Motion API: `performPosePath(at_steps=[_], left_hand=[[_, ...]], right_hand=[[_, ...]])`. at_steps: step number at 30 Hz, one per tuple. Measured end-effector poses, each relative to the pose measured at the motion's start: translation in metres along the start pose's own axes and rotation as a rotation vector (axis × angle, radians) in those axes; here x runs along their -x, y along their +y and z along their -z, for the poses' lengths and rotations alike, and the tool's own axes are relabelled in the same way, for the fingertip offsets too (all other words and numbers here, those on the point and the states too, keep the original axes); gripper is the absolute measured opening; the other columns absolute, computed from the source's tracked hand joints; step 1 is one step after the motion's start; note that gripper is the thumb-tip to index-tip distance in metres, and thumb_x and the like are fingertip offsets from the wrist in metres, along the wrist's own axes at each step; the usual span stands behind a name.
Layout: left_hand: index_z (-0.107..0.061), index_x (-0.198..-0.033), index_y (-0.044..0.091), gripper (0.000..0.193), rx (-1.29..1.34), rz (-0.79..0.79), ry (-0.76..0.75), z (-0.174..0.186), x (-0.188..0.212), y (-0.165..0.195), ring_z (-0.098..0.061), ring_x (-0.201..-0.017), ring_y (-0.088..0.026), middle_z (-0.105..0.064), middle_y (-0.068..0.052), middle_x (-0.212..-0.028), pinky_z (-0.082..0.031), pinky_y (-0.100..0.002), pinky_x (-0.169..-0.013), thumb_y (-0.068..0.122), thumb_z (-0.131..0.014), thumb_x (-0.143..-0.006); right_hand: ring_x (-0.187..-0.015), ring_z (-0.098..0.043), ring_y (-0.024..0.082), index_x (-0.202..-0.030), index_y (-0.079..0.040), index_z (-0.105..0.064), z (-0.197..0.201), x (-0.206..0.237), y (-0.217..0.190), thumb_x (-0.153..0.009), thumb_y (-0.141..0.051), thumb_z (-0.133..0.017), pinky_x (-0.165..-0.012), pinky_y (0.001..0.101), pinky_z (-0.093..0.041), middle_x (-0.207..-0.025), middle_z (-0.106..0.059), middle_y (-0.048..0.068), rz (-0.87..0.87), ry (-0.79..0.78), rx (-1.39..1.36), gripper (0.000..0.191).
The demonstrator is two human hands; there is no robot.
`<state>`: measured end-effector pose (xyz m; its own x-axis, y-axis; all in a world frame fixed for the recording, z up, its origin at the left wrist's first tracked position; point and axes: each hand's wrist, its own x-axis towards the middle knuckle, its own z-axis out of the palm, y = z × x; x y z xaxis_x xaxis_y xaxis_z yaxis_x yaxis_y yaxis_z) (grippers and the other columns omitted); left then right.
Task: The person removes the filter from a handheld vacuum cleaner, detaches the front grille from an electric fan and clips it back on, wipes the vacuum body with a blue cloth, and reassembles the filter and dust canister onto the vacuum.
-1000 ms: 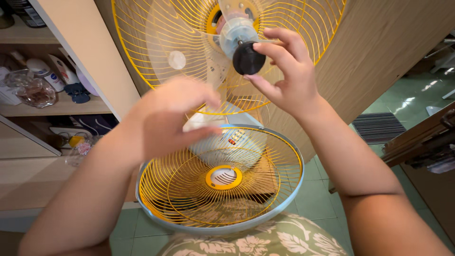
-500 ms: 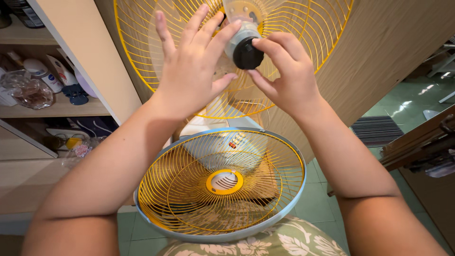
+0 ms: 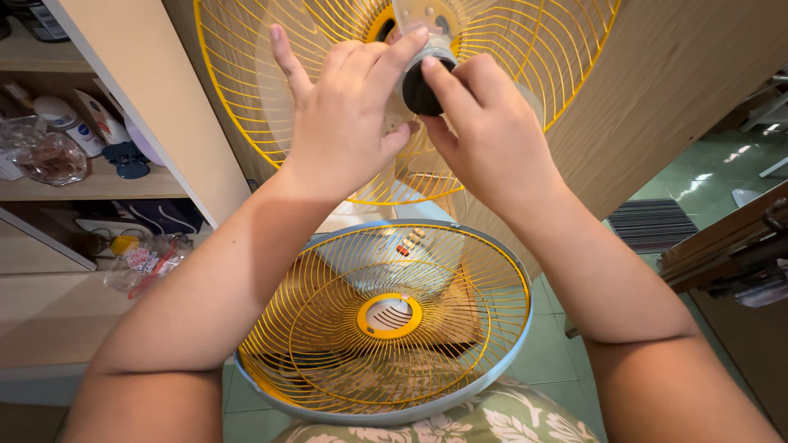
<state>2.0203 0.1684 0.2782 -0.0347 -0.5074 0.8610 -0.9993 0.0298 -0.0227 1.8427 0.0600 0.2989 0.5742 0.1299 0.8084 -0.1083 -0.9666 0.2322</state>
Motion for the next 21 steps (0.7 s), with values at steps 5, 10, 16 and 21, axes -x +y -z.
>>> performPosePath(at_steps=[5, 10, 16, 21], left_hand=[[-0.043, -0.154, 0.025, 0.089, 0.031, 0.028, 0.011, -0.001, 0.000, 0.002, -0.055, -0.128, -0.025, -0.062, 0.001, -0.124, 0.006, -0.081, -0.112, 0.030, -0.091, -0.078], [-0.044, -0.152, 0.025, 0.088, 0.040, 0.040, 0.014, -0.002, -0.001, 0.004, -0.055, -0.128, -0.025, -0.062, 0.001, -0.123, 0.007, -0.081, -0.111, 0.028, -0.090, -0.078], [-0.043, -0.151, 0.026, 0.088, 0.054, 0.045, 0.018, -0.002, -0.001, 0.004, -0.055, -0.129, -0.026, -0.063, 0.001, -0.124, 0.007, -0.081, -0.111, 0.025, -0.089, -0.076], [-0.043, -0.151, 0.025, 0.086, 0.058, 0.037, 0.026, -0.001, -0.001, 0.005, -0.055, -0.130, -0.025, -0.063, 0.001, -0.125, 0.007, -0.081, -0.111, 0.024, -0.089, -0.078]], right_hand=[[-0.094, -0.064, 0.032, -0.128, 0.003, -0.061, -0.002, -0.003, 0.004, -0.087, -0.016, -0.092, -0.078, 0.0402, -0.054, -0.108, -0.058, 0.015, -0.053, 0.004, 0.014, 0.054], [-0.080, -0.065, 0.030, -0.100, 0.000, -0.060, -0.013, -0.005, 0.012, -0.089, -0.034, -0.096, -0.070, 0.0392, -0.054, -0.091, -0.062, 0.012, -0.140, 0.056, 0.034, 0.051], [-0.066, -0.063, 0.028, -0.083, -0.006, -0.057, -0.023, -0.008, 0.018, -0.086, -0.056, -0.095, -0.058, 0.0387, -0.051, -0.073, -0.060, 0.008, -0.200, 0.088, 0.203, 0.063], [-0.069, -0.064, 0.026, -0.091, -0.003, -0.056, -0.022, -0.005, 0.013, -0.087, -0.045, -0.098, -0.061, 0.0368, -0.052, -0.079, -0.059, 0.008, -0.191, 0.091, 0.078, 0.059]])
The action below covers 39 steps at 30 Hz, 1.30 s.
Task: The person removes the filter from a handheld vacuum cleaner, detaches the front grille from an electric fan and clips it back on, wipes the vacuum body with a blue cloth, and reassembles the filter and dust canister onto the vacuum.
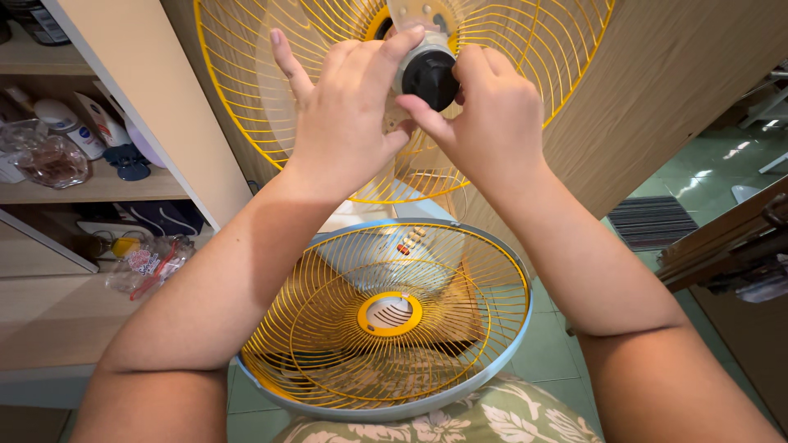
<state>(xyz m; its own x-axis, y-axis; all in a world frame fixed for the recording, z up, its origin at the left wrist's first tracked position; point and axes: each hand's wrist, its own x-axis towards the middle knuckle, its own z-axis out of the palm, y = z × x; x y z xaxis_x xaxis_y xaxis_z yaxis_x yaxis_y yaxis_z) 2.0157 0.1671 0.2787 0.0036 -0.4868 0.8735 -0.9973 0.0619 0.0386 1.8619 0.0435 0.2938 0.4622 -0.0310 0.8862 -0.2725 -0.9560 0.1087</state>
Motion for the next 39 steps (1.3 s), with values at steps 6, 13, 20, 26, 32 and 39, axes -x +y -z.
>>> performPosePath(at_steps=[6, 13, 20, 26, 32, 39], left_hand=[[-0.043, -0.151, 0.024, 0.087, 0.008, 0.015, -0.018, 0.001, -0.001, 0.000, -0.055, -0.129, -0.025, -0.063, 0.000, -0.126, 0.006, -0.081, -0.111, 0.028, -0.091, -0.077], [-0.043, -0.151, 0.023, 0.087, 0.037, -0.003, -0.036, 0.005, -0.003, 0.003, -0.054, -0.130, -0.027, -0.063, -0.001, -0.127, 0.008, -0.081, -0.109, 0.026, -0.088, -0.077], [-0.047, -0.152, 0.020, 0.066, 0.121, -0.037, -0.075, 0.014, -0.004, -0.002, -0.055, -0.131, -0.028, -0.066, -0.002, -0.126, 0.012, -0.082, -0.107, 0.024, -0.078, -0.094], [-0.046, -0.152, 0.021, 0.066, 0.101, -0.015, -0.080, 0.010, -0.004, -0.003, -0.056, -0.130, -0.027, -0.066, -0.002, -0.124, 0.010, -0.080, -0.110, 0.021, -0.078, -0.095], [-0.045, -0.151, 0.022, 0.074, 0.106, -0.011, -0.079, 0.009, -0.004, -0.004, -0.056, -0.130, -0.027, -0.066, -0.002, -0.124, 0.010, -0.079, -0.109, 0.024, -0.085, -0.088], [-0.047, -0.152, 0.025, 0.071, 0.084, 0.008, -0.069, 0.007, -0.004, -0.004, -0.058, -0.127, -0.024, -0.068, 0.001, -0.121, 0.010, -0.079, -0.110, 0.017, -0.081, -0.090]], right_hand=[[-0.086, -0.066, 0.028, -0.120, 0.001, -0.061, 0.006, 0.010, -0.005, -0.083, -0.018, -0.096, -0.073, 0.0371, -0.056, -0.107, -0.060, 0.013, 0.052, -0.014, -0.095, 0.054], [-0.097, -0.069, 0.024, -0.143, -0.006, -0.058, 0.012, 0.014, -0.002, -0.095, -0.004, -0.086, -0.083, 0.0345, -0.057, -0.120, -0.053, 0.013, 0.109, -0.111, -0.138, 0.056], [-0.086, -0.066, 0.023, -0.143, -0.009, -0.062, 0.022, 0.007, -0.010, -0.094, -0.011, -0.086, -0.077, 0.0354, -0.056, -0.123, -0.055, 0.016, 0.155, -0.098, -0.121, 0.054], [-0.100, -0.067, 0.031, -0.130, -0.002, -0.062, 0.017, 0.004, -0.009, -0.085, -0.009, -0.087, -0.086, 0.0400, -0.057, -0.120, -0.061, 0.013, 0.274, 0.082, -0.047, 0.052], [-0.106, -0.066, 0.028, -0.132, -0.005, -0.067, 0.010, 0.015, -0.002, -0.091, -0.005, -0.088, -0.092, 0.0370, -0.057, -0.129, -0.058, 0.016, 0.189, 0.009, -0.131, 0.046], [-0.124, -0.061, 0.033, -0.135, -0.009, -0.071, 0.015, 0.018, 0.005, -0.089, 0.009, -0.078, -0.107, 0.0417, -0.055, -0.132, -0.057, 0.014, 0.311, -0.023, -0.080, 0.050]])
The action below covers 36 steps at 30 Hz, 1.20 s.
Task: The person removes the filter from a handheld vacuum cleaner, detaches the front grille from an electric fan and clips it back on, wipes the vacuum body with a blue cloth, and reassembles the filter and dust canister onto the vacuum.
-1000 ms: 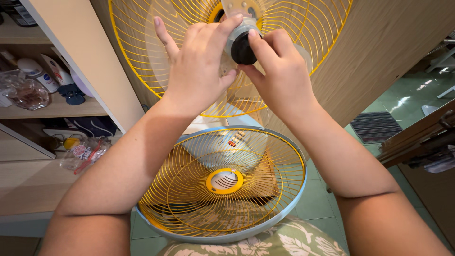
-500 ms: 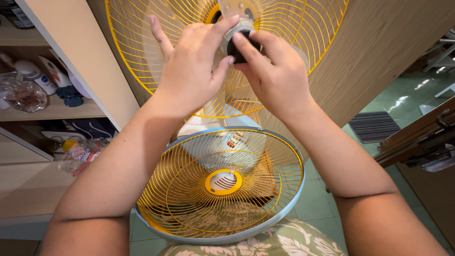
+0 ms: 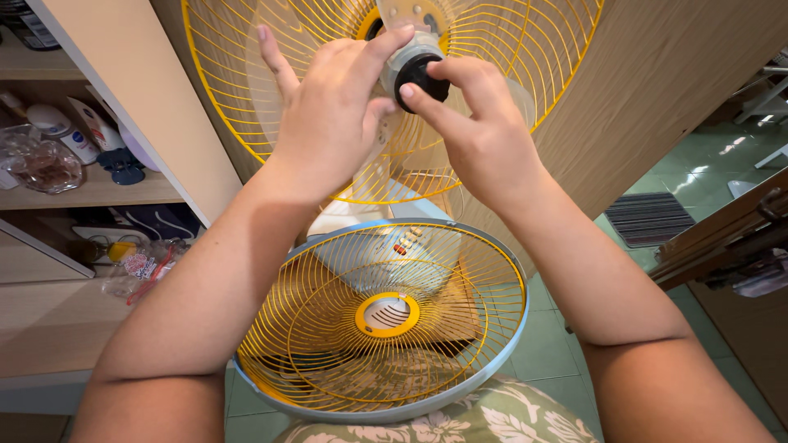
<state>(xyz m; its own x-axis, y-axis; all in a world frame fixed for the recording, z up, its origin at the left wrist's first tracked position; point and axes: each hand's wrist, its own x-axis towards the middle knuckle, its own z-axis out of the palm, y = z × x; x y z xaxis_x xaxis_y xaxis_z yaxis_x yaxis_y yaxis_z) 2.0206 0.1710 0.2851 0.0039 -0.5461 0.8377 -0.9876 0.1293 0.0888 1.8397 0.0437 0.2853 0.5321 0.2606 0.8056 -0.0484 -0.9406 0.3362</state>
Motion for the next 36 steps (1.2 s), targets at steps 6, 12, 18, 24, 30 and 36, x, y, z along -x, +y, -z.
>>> performPosePath(at_steps=[6, 12, 18, 24, 30, 36], left_hand=[[-0.048, -0.152, 0.025, 0.056, 0.007, -0.023, 0.010, 0.000, 0.001, -0.002, -0.060, -0.125, -0.021, -0.069, 0.005, -0.118, 0.010, -0.081, -0.109, 0.013, -0.073, -0.103], [-0.047, -0.150, 0.023, 0.065, 0.008, -0.013, -0.006, 0.000, 0.000, 0.001, -0.060, -0.123, -0.023, -0.069, 0.002, -0.118, 0.010, -0.082, -0.106, 0.017, -0.078, -0.093], [-0.046, -0.152, 0.023, 0.069, -0.008, -0.015, -0.007, 0.000, 0.002, 0.000, -0.060, -0.123, -0.023, -0.068, 0.002, -0.116, 0.010, -0.081, -0.109, 0.019, -0.081, -0.093], [-0.045, -0.154, 0.025, 0.075, -0.010, -0.013, -0.005, -0.002, 0.001, -0.003, -0.060, -0.124, -0.021, -0.068, 0.002, -0.117, 0.010, -0.081, -0.109, 0.014, -0.081, -0.089], [-0.049, -0.153, 0.025, 0.072, -0.036, -0.021, 0.015, -0.004, -0.001, -0.003, -0.060, -0.125, -0.021, -0.069, 0.004, -0.118, 0.010, -0.080, -0.111, 0.005, -0.076, -0.090], [-0.053, -0.152, 0.027, 0.063, -0.079, -0.080, 0.018, -0.003, -0.006, -0.005, -0.058, -0.129, -0.023, -0.071, 0.004, -0.121, 0.010, -0.080, -0.109, 0.005, -0.067, -0.095]], right_hand=[[-0.129, -0.060, 0.035, -0.133, -0.010, -0.069, -0.002, -0.007, 0.004, -0.096, 0.005, -0.081, -0.107, 0.0410, -0.054, -0.136, -0.056, 0.014, 0.043, 0.014, -0.113, 0.041], [-0.122, -0.064, 0.034, -0.128, -0.003, -0.062, -0.007, -0.011, 0.003, -0.089, 0.008, -0.081, -0.105, 0.0403, -0.058, -0.133, -0.051, 0.020, -0.044, 0.130, -0.285, 0.046], [-0.110, -0.063, 0.032, -0.125, -0.007, -0.068, -0.010, -0.004, 0.009, -0.083, 0.002, -0.092, -0.090, 0.0368, -0.058, -0.121, -0.058, 0.015, -0.060, 0.132, -0.149, 0.049], [-0.114, -0.064, 0.029, -0.129, -0.011, -0.071, -0.004, 0.001, 0.016, -0.088, 0.006, -0.087, -0.096, 0.0375, -0.057, -0.128, -0.062, 0.009, -0.028, 0.031, -0.117, 0.047], [-0.121, -0.061, 0.035, -0.126, -0.008, -0.069, 0.006, -0.006, 0.013, -0.086, -0.001, -0.086, -0.106, 0.0426, -0.052, -0.133, -0.061, 0.012, 0.028, -0.009, -0.170, 0.044], [-0.126, -0.061, 0.036, -0.122, -0.006, -0.067, -0.007, -0.012, 0.005, -0.086, 0.001, -0.088, -0.108, 0.0437, -0.052, -0.131, -0.061, 0.010, 0.044, 0.012, -0.158, 0.042]])
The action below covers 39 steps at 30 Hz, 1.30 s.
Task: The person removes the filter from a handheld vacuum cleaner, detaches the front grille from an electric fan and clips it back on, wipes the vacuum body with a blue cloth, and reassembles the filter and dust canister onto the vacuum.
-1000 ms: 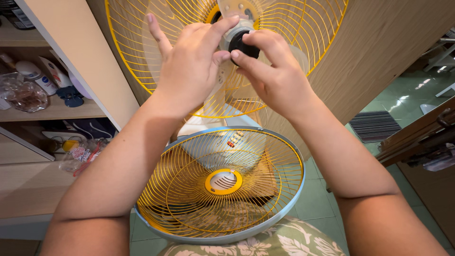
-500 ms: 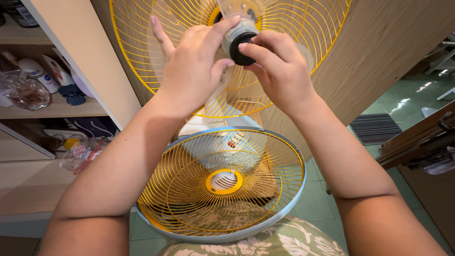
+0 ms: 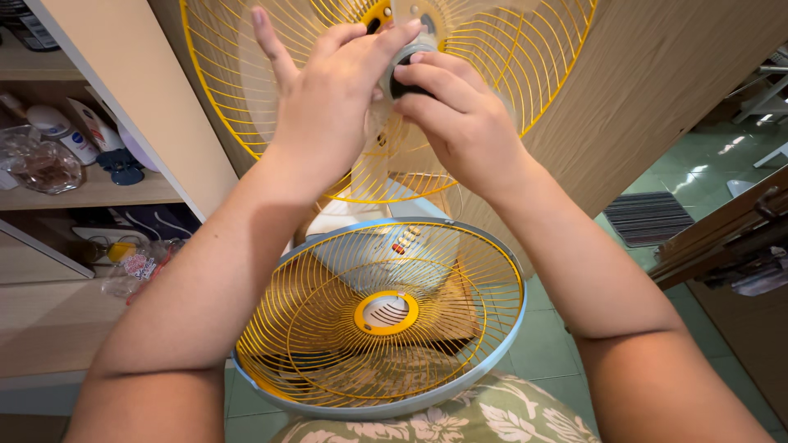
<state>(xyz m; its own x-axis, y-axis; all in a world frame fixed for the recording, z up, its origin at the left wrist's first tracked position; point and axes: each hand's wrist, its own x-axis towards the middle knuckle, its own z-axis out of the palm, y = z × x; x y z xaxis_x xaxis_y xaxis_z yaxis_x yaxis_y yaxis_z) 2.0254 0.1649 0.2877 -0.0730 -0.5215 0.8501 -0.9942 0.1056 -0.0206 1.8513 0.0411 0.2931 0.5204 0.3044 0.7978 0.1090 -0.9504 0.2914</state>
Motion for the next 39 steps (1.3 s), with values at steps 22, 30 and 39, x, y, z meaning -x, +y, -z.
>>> performPosePath(at_steps=[22, 30, 39], left_hand=[[-0.057, -0.148, 0.025, 0.042, -0.018, -0.053, -0.063, 0.006, -0.016, -0.004, -0.053, -0.136, -0.027, -0.072, 0.005, -0.124, 0.010, -0.080, -0.105, 0.023, -0.064, -0.106], [-0.057, -0.150, 0.026, 0.051, -0.002, -0.053, -0.081, 0.003, -0.014, -0.009, -0.049, -0.140, -0.028, -0.069, 0.002, -0.134, 0.012, -0.080, -0.106, 0.018, -0.064, -0.100], [-0.065, -0.138, 0.027, 0.038, -0.033, -0.183, -0.010, -0.002, -0.008, -0.022, -0.042, -0.150, -0.031, -0.056, -0.006, -0.154, 0.010, -0.079, -0.108, 0.014, -0.065, -0.102]], right_hand=[[-0.135, -0.053, 0.036, -0.141, -0.010, -0.051, 0.004, 0.000, 0.003, -0.095, -0.006, -0.081, -0.118, 0.0436, -0.048, -0.136, -0.053, 0.018, 0.006, -0.046, -0.320, 0.054], [-0.128, -0.060, 0.028, -0.138, -0.009, -0.059, 0.004, -0.003, 0.001, -0.092, -0.008, -0.077, -0.127, 0.0532, -0.030, -0.120, -0.063, 0.009, 0.153, -0.211, -0.042, 0.049], [-0.110, -0.066, 0.024, -0.110, -0.007, -0.067, 0.000, 0.004, -0.003, -0.092, -0.012, -0.077, -0.125, 0.0524, -0.031, -0.106, -0.070, 0.008, 0.305, -0.235, 0.070, 0.021]])
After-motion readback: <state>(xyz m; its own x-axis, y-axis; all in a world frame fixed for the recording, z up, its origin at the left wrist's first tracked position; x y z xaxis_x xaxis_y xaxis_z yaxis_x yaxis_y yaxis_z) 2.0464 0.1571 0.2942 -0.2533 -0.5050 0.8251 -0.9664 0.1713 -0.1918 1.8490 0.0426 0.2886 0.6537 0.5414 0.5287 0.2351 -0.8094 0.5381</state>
